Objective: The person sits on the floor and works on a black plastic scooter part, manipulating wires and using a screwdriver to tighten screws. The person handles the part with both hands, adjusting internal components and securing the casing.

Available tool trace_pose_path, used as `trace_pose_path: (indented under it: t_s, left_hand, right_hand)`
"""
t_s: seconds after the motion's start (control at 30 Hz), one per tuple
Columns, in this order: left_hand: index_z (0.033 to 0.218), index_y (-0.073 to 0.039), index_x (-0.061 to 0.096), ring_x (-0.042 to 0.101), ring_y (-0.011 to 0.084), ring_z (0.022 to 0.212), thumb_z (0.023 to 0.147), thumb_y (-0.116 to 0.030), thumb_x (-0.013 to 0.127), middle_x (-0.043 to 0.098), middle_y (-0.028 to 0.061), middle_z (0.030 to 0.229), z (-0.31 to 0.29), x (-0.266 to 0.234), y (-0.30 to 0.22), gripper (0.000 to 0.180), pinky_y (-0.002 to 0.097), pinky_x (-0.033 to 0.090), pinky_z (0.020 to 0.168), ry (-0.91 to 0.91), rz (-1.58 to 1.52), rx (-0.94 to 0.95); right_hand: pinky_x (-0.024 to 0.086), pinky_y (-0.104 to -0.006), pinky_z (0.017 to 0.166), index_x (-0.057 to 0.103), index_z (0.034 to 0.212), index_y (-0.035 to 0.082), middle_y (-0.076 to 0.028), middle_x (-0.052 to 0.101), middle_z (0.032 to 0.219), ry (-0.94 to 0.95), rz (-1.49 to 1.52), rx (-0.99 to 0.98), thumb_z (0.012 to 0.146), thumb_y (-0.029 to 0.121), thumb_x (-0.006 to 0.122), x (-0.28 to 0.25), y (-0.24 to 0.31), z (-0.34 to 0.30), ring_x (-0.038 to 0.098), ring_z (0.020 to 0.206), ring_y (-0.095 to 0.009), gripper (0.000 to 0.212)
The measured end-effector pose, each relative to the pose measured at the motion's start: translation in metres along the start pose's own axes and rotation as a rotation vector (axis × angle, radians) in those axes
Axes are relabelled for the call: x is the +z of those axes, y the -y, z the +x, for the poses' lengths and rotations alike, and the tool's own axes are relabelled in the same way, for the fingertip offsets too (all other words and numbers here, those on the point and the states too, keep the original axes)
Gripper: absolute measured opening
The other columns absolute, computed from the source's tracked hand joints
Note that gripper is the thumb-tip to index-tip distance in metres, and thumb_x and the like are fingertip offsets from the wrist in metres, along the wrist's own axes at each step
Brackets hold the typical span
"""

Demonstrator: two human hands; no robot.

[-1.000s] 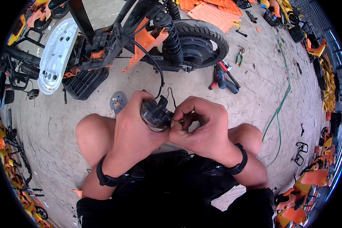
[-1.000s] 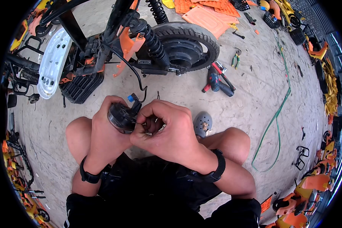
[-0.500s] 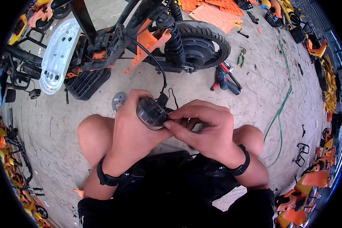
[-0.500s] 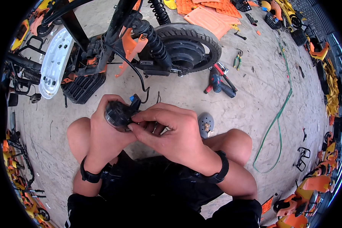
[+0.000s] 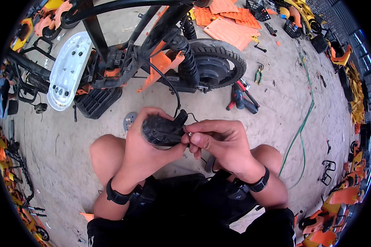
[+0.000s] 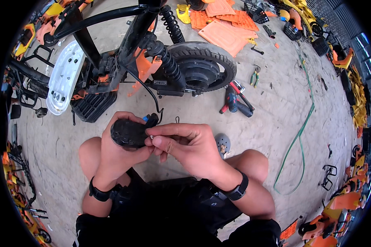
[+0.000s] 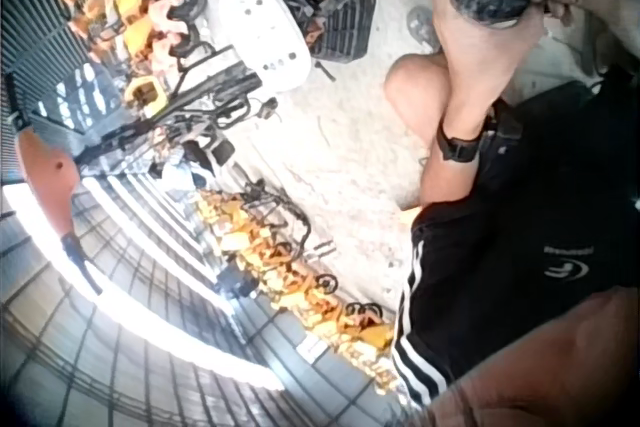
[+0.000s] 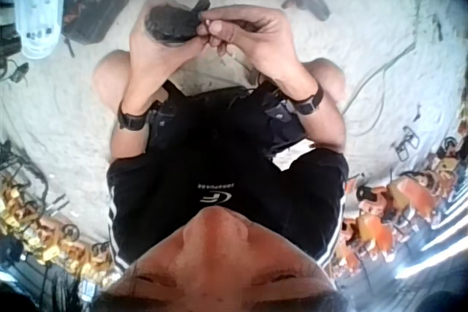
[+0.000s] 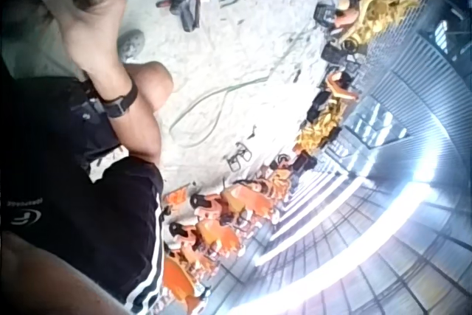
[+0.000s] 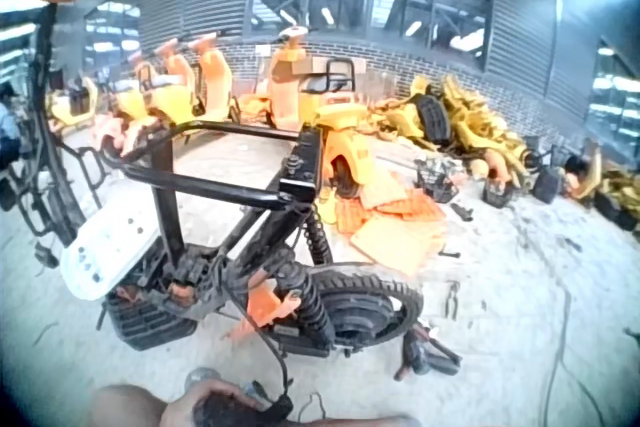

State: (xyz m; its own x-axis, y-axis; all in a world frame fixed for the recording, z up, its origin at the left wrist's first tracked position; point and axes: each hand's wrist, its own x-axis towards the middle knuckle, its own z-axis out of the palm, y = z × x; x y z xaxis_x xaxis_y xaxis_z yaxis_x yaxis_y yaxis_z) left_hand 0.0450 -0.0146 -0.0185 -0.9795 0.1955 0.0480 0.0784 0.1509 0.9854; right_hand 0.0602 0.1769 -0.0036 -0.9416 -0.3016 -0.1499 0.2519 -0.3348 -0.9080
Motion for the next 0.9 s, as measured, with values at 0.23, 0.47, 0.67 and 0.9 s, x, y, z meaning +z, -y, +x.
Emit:
trace_pose_path:
  t_s: [0.23,0.47,0.67,0.9]
  left_hand:
    - [0.105,-0.002,0.052,0.062,0.0155,0.098,0.073,0.005,0.069,0.064,0.0117,0.109,-0.001,-0.008,-0.007,0.037,0.0311,0.049,0.089,0.057,-0.51,-0.189]
    - [0.102,-0.002,0.053,0.061,0.0141,0.096,0.074,0.006,0.062,0.066,0.0137,0.104,-0.001,-0.008,-0.006,0.031,0.0295,0.049,0.086,0.124,-0.4,-0.077]
    - [0.1,-0.002,0.053,0.061,0.0119,0.093,0.073,0.007,0.062,0.067,0.0132,0.102,0.0,-0.005,0.0,0.031,0.0271,0.05,0.081,0.144,-0.374,-0.042]
    - [0.1,-0.002,0.052,0.06,0.0107,0.091,0.073,0.008,0.062,0.067,0.0113,0.102,-0.001,-0.002,0.0,0.03,0.026,0.05,0.08,0.138,-0.337,-0.027]
  right_hand:
    - [0.056,-0.0259,0.066,0.065,0.115,-0.005,-0.013,0.071,0.099,0.022,0.092,0.03,0.093,0.0,0.061,-0.003,0.003,-0.001,0.065,0.076,-0.012,0.023]
    - [0.056,-0.0267,0.067,0.064,0.113,-0.005,-0.014,0.07,0.095,0.018,0.177,-0.01,0.092,-0.002,0.06,-0.009,-0.004,0.001,0.065,0.075,-0.013,0.022]
    - [0.056,-0.0268,0.066,0.064,0.111,-0.004,-0.013,0.07,0.094,0.01,0.201,-0.026,0.091,-0.003,0.06,-0.009,-0.007,0.001,0.065,0.074,-0.013,0.021]
    - [0.055,-0.0258,0.065,0.062,0.106,-0.003,-0.011,0.069,0.092,0.063,0.233,-0.093,0.091,-0.004,0.059,-0.012,-0.008,0.002,0.066,0.075,-0.013,0.015]
